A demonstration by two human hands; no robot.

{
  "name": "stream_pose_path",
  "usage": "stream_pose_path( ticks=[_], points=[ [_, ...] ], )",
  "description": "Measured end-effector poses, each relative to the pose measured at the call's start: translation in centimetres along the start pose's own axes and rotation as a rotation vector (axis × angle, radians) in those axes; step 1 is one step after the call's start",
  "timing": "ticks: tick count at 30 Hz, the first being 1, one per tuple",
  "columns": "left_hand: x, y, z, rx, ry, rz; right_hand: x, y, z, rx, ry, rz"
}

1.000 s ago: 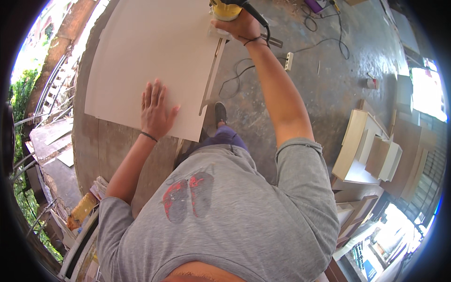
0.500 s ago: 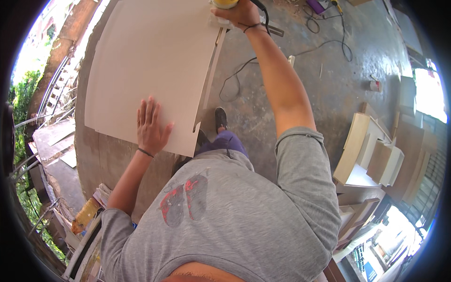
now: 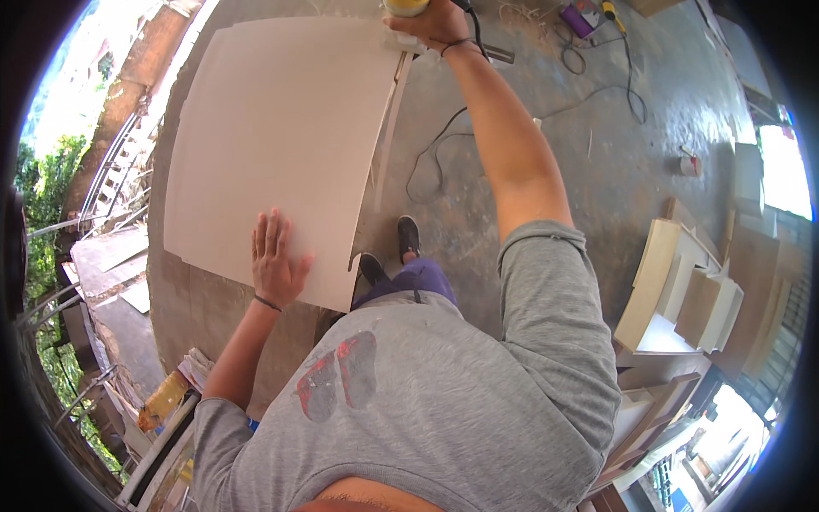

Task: The person uses a power sander to smooth the surfaces and edges of several thin wood panels on a workbench.

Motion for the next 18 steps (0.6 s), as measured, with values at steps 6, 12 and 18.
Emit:
stream_pose_path(
  ticks=[6, 12, 18],
  points=[
    [-0.1, 0.0, 0.1, 0.010, -0.003, 0.003, 0.3, -0.2, -1.3, 0.026, 0.078, -0.201],
    [-0.3, -0.2, 0.4, 0.010, 0.014, 0.004, 2.3, 1.3, -2.7, 0.026, -0.074, 0.136],
    [0.2, 0.5, -0.1, 0.030, 0.014, 0.039, 3.0, 4.7, -1.7, 0.207, -0.026, 0.107]
  ],
)
Point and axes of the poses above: each hand's wrist, its own z-axis away from the middle knuckle, its own y-axis out of the back of the hand, x = y × z, the point moved 3 cm from there along -z, towards the middle knuckle, and after that the axes turned 2 degrees about -x, right-handed, at the moved point
